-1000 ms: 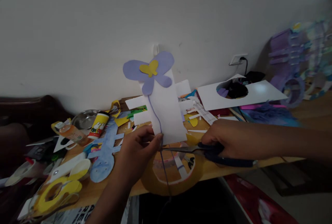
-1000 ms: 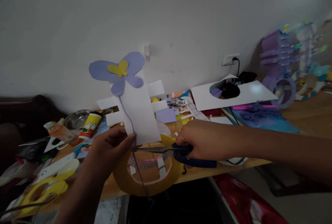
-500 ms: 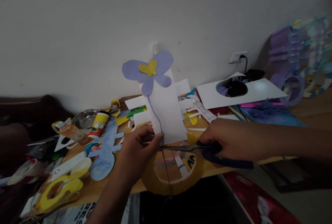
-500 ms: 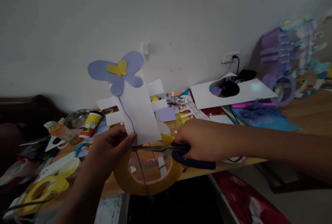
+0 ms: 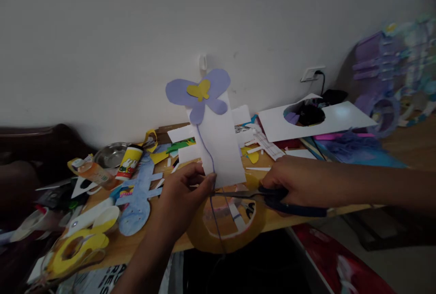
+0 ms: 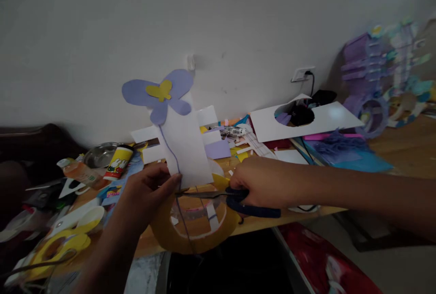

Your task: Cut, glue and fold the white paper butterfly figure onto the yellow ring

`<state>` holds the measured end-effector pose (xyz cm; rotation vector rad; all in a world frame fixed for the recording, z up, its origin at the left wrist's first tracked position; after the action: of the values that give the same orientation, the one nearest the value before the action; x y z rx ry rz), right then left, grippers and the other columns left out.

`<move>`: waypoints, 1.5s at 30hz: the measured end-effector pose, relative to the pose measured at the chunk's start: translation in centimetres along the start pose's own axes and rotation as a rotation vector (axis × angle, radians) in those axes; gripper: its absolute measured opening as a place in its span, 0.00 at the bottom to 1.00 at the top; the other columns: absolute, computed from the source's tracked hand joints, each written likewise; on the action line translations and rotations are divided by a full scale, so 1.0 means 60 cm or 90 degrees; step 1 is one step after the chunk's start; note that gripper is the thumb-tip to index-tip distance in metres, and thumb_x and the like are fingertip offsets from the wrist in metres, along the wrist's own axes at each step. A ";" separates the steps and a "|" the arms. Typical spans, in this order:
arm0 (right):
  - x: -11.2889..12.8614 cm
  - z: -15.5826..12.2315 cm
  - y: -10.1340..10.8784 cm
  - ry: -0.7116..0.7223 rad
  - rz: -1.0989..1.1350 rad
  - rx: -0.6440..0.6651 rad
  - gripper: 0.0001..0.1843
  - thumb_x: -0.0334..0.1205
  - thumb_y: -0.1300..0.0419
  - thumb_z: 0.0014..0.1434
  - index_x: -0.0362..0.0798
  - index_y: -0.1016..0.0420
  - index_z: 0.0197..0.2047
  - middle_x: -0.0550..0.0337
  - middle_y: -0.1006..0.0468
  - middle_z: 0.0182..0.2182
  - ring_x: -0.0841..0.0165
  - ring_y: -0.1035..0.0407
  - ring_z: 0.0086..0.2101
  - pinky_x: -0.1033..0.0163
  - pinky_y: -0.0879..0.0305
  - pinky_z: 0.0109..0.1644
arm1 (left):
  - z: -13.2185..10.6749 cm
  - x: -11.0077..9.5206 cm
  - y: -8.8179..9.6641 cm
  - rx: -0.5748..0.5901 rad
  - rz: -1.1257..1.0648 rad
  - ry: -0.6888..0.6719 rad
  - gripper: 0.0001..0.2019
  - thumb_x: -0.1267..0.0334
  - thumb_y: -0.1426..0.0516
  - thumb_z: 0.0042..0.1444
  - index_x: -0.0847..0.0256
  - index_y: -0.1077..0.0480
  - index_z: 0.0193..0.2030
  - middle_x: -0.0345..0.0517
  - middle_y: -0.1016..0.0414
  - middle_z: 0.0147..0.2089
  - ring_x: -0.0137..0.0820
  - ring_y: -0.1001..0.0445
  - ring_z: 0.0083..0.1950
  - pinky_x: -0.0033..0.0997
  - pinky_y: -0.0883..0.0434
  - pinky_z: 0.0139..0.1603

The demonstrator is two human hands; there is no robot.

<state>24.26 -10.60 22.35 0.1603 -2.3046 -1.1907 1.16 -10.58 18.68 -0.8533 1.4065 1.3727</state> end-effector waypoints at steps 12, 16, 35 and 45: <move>-0.004 0.002 -0.003 0.026 0.000 0.001 0.06 0.35 0.41 0.51 0.47 0.25 0.25 0.66 0.30 0.18 0.74 0.40 0.21 0.68 0.53 0.22 | 0.004 0.007 -0.005 0.018 -0.018 0.027 0.06 0.61 0.38 0.54 0.60 0.24 0.32 0.38 0.21 0.27 0.23 0.25 0.28 0.18 0.29 0.28; -0.003 0.000 -0.005 0.035 0.009 -0.007 0.09 0.38 0.42 0.53 0.47 0.26 0.23 0.66 0.32 0.18 0.74 0.40 0.20 0.67 0.54 0.22 | 0.005 0.012 -0.003 0.017 -0.031 0.038 0.07 0.59 0.38 0.53 0.61 0.24 0.33 0.40 0.20 0.28 0.24 0.25 0.28 0.19 0.30 0.28; -0.002 0.007 0.001 0.039 0.050 0.011 0.11 0.42 0.40 0.55 0.46 0.24 0.25 0.65 0.32 0.19 0.74 0.41 0.21 0.67 0.52 0.22 | 0.013 0.009 0.000 0.005 -0.025 0.070 0.09 0.57 0.37 0.49 0.61 0.26 0.30 0.40 0.23 0.26 0.25 0.27 0.26 0.21 0.33 0.25; -0.016 0.035 -0.007 0.016 0.136 0.064 0.08 0.37 0.40 0.48 0.45 0.20 0.26 0.63 0.28 0.20 0.74 0.37 0.21 0.70 0.48 0.22 | 0.030 0.025 0.010 -0.017 -0.086 0.121 0.07 0.59 0.37 0.48 0.60 0.27 0.29 0.38 0.24 0.25 0.24 0.30 0.23 0.22 0.36 0.22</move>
<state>23.96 -9.00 20.67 -0.0345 -2.2942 -0.9615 0.44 -8.50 17.61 -1.0998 1.4471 1.2369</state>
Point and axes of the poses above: each hand's wrist, its own z-axis towards the middle knuckle, its own y-axis out of the back of the hand, x = y × z, the point moved 2 cm from there along z, towards the middle knuckle
